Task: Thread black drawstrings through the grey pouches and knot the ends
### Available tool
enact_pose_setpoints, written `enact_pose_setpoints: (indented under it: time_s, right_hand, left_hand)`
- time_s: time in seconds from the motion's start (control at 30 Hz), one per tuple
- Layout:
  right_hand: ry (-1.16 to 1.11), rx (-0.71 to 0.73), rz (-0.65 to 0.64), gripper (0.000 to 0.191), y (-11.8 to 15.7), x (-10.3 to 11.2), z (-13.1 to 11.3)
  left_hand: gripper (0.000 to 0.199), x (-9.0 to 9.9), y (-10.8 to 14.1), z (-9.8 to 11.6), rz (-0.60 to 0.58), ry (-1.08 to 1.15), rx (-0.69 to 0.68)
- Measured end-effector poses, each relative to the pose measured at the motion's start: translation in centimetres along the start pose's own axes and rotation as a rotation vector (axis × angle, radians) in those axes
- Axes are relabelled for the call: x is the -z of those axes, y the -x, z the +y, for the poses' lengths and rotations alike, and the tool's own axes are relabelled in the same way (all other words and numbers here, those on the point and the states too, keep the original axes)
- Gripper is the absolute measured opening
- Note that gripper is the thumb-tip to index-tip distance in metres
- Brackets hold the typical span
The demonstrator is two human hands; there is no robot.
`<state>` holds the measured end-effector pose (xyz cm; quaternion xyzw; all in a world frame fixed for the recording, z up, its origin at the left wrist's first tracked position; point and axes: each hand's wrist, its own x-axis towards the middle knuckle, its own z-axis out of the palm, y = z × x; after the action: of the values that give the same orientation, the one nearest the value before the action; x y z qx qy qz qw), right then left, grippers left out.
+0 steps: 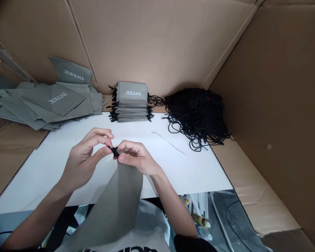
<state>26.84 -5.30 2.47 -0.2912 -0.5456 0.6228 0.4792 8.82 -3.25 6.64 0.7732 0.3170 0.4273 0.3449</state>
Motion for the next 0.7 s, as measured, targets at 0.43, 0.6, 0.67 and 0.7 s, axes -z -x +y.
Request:
enact_pose_setpoints:
  time_s: [0.43,0.6,0.67,0.7]
  right_hand:
    - [0.45,0.073,0.189,0.025,2.4,-0.7,-3.8]
    - [0.537,0.176,0.278,0.038,3.0,-1.3,-2.9]
    - [0.595,0.231,0.257,0.034,3.0,-1.3,-2.6]
    - [0.615,0.247,0.253,0.029,2.9,-1.4,-2.5]
  left_hand:
    - [0.014,-0.1,0.2,0.9,0.006,-0.04,-0.04]
    - [0.012,-0.3,0.2,0.0,0.0,0.063,-0.005]
    - [0.013,-0.4,0.4,-0.1,0.008,0.078,-0.003]
    - [0.013,-0.5,0.5,-0.1,0.009,0.079,-0.002]
